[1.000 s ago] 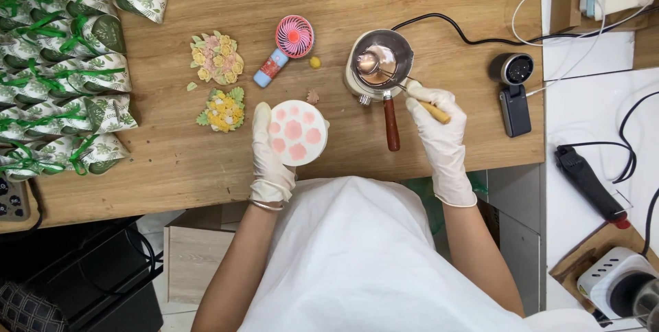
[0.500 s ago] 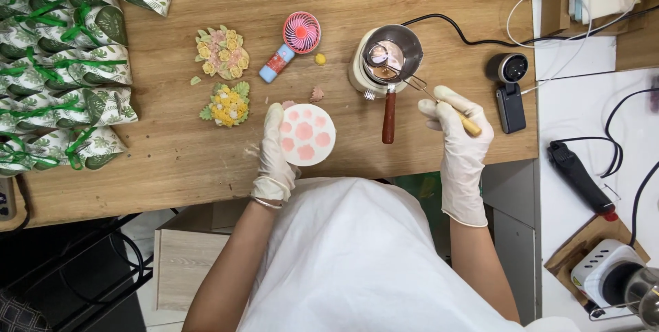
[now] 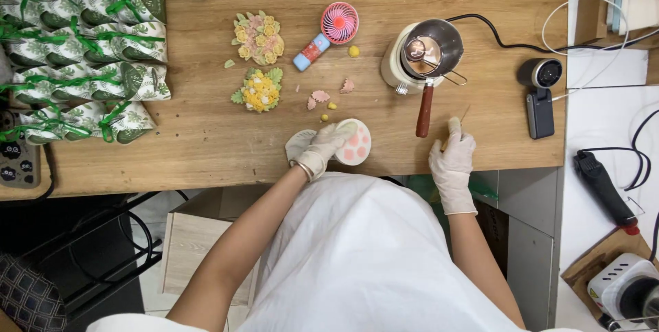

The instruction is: The recorder is decorating a wax paw-print shaped item using liquid wax and a needle tool.

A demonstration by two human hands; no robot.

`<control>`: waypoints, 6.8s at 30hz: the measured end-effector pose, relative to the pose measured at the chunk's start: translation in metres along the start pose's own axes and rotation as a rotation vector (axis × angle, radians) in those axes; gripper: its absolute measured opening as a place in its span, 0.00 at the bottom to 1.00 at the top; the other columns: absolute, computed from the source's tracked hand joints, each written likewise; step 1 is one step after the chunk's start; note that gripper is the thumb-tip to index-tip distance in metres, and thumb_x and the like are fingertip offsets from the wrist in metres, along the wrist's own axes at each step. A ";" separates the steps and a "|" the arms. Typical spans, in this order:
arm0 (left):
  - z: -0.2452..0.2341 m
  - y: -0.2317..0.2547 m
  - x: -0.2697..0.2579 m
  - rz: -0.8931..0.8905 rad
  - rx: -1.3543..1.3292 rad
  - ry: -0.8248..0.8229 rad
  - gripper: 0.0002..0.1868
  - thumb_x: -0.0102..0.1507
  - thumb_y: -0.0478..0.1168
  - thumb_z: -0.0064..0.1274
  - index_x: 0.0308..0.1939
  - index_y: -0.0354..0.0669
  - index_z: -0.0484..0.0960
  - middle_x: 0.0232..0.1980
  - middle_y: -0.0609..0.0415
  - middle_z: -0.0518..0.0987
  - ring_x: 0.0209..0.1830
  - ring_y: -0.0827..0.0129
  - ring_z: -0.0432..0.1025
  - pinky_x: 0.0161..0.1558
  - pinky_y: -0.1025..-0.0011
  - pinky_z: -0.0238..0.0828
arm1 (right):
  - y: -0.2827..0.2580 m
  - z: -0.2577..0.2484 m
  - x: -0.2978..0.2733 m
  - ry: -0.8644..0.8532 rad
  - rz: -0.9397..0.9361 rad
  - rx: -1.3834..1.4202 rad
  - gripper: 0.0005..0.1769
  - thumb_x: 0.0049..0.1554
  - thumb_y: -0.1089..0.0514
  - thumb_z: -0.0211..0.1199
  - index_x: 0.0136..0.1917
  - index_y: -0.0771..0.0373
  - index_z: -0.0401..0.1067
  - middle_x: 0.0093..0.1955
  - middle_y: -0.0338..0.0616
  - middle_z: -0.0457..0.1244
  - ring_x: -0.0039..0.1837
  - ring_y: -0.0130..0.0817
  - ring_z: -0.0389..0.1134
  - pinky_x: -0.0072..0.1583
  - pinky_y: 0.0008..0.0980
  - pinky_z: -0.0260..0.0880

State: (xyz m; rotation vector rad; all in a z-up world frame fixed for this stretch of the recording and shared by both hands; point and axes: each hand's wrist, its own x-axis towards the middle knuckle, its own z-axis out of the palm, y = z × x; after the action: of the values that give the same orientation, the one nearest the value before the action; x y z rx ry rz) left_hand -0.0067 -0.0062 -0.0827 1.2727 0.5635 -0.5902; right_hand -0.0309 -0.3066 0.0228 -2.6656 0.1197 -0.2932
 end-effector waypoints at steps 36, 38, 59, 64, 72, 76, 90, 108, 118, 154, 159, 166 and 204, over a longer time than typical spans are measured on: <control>-0.094 0.030 -0.084 0.332 1.115 0.326 0.55 0.36 0.59 0.77 0.62 0.40 0.72 0.55 0.39 0.72 0.54 0.44 0.69 0.55 0.50 0.70 | -0.080 -0.054 0.090 0.034 0.553 0.951 0.34 0.65 0.57 0.66 0.77 0.67 0.54 0.48 0.42 0.67 0.43 0.23 0.69 0.46 0.22 0.73; -0.101 0.021 -0.082 0.272 1.265 0.279 0.37 0.46 0.62 0.75 0.46 0.41 0.80 0.51 0.41 0.76 0.54 0.48 0.71 0.58 0.53 0.71 | -0.078 -0.050 0.119 0.029 0.575 1.004 0.31 0.63 0.60 0.67 0.73 0.67 0.57 0.44 0.43 0.67 0.38 0.22 0.66 0.40 0.20 0.65; 0.036 0.099 -0.109 0.060 -0.997 -0.105 0.31 0.61 0.31 0.54 0.69 0.34 0.68 0.66 0.44 0.75 0.67 0.55 0.70 0.72 0.52 0.65 | -0.082 -0.058 0.213 -0.164 -0.180 0.587 0.23 0.59 0.59 0.74 0.65 0.63 0.74 0.47 0.41 0.70 0.41 0.21 0.66 0.44 0.23 0.69; 0.084 0.159 -0.120 0.081 -1.122 -0.419 0.35 0.66 0.38 0.50 0.75 0.28 0.60 0.75 0.35 0.66 0.75 0.48 0.63 0.76 0.52 0.57 | -0.077 -0.051 0.221 -0.294 -0.127 0.683 0.10 0.64 0.59 0.71 0.52 0.65 0.73 0.42 0.39 0.70 0.42 0.21 0.68 0.45 0.24 0.70; 0.086 0.172 -0.108 0.048 -1.144 -0.457 0.42 0.71 0.58 0.46 0.76 0.26 0.58 0.77 0.31 0.62 0.77 0.44 0.59 0.74 0.51 0.57 | -0.073 -0.057 0.215 -0.264 -0.246 0.642 0.05 0.68 0.62 0.65 0.50 0.65 0.72 0.40 0.44 0.69 0.41 0.30 0.70 0.44 0.29 0.70; 0.083 0.178 -0.109 -0.008 -1.100 -0.430 0.47 0.69 0.65 0.43 0.77 0.29 0.58 0.78 0.33 0.62 0.78 0.44 0.58 0.74 0.51 0.56 | -0.065 -0.057 0.213 0.028 -0.409 0.407 0.05 0.68 0.65 0.69 0.54 0.66 0.73 0.46 0.51 0.68 0.45 0.41 0.70 0.48 0.35 0.71; 0.081 0.164 -0.079 0.048 -0.992 -0.439 0.36 0.74 0.59 0.40 0.74 0.30 0.65 0.71 0.39 0.72 0.68 0.49 0.70 0.66 0.51 0.69 | -0.049 -0.058 0.208 -0.150 0.315 1.047 0.12 0.67 0.54 0.64 0.52 0.66 0.74 0.41 0.42 0.70 0.36 0.23 0.69 0.37 0.20 0.66; 0.112 0.040 0.000 -0.158 -0.292 0.051 0.35 0.64 0.58 0.52 0.70 0.43 0.70 0.63 0.46 0.76 0.57 0.59 0.73 0.52 0.58 0.74 | -0.051 -0.089 0.192 -0.101 0.315 1.056 0.12 0.68 0.54 0.64 0.56 0.67 0.75 0.44 0.47 0.71 0.38 0.27 0.71 0.41 0.24 0.72; 0.185 -0.038 0.076 -0.222 0.080 -0.011 0.36 0.67 0.57 0.48 0.77 0.48 0.60 0.67 0.52 0.74 0.61 0.67 0.68 0.59 0.67 0.65 | -0.031 -0.138 0.191 0.005 0.338 1.059 0.13 0.70 0.56 0.62 0.58 0.70 0.75 0.45 0.49 0.71 0.41 0.29 0.72 0.44 0.25 0.74; 0.226 0.041 0.014 0.222 0.051 -0.205 0.23 0.69 0.34 0.46 0.69 0.34 0.70 0.66 0.46 0.76 0.62 0.69 0.73 0.60 0.72 0.73 | 0.123 -0.089 0.122 0.069 0.515 1.050 0.13 0.69 0.57 0.58 0.60 0.67 0.75 0.48 0.45 0.70 0.45 0.26 0.72 0.48 0.24 0.75; 0.209 0.056 -0.013 -0.013 0.014 -0.218 0.19 0.70 0.36 0.46 0.62 0.31 0.76 0.59 0.45 0.82 0.58 0.65 0.77 0.57 0.72 0.76 | 0.114 -0.092 0.121 0.080 0.510 1.071 0.12 0.70 0.57 0.58 0.60 0.68 0.75 0.49 0.44 0.70 0.46 0.26 0.71 0.49 0.23 0.74; 0.182 0.066 -0.034 -0.144 0.025 -0.164 0.15 0.68 0.36 0.49 0.56 0.32 0.79 0.53 0.46 0.84 0.52 0.66 0.80 0.53 0.73 0.77 | 0.111 -0.092 0.119 0.042 0.498 1.048 0.13 0.70 0.57 0.58 0.61 0.66 0.75 0.49 0.42 0.69 0.47 0.24 0.70 0.50 0.22 0.72; 0.151 0.084 -0.053 -0.138 0.120 -0.163 0.13 0.70 0.37 0.44 0.52 0.34 0.80 0.50 0.47 0.85 0.48 0.68 0.80 0.50 0.74 0.77 | 0.113 -0.086 0.091 0.063 -0.050 0.860 0.10 0.69 0.72 0.54 0.63 0.73 0.70 0.72 0.56 0.64 0.70 0.34 0.69 0.69 0.31 0.72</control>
State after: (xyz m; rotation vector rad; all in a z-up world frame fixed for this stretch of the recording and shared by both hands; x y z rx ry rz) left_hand 0.0214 -0.1329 0.0432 1.2906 0.4883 -0.8461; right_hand 0.0345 -0.4570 0.0648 -1.8087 -0.0490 -0.3465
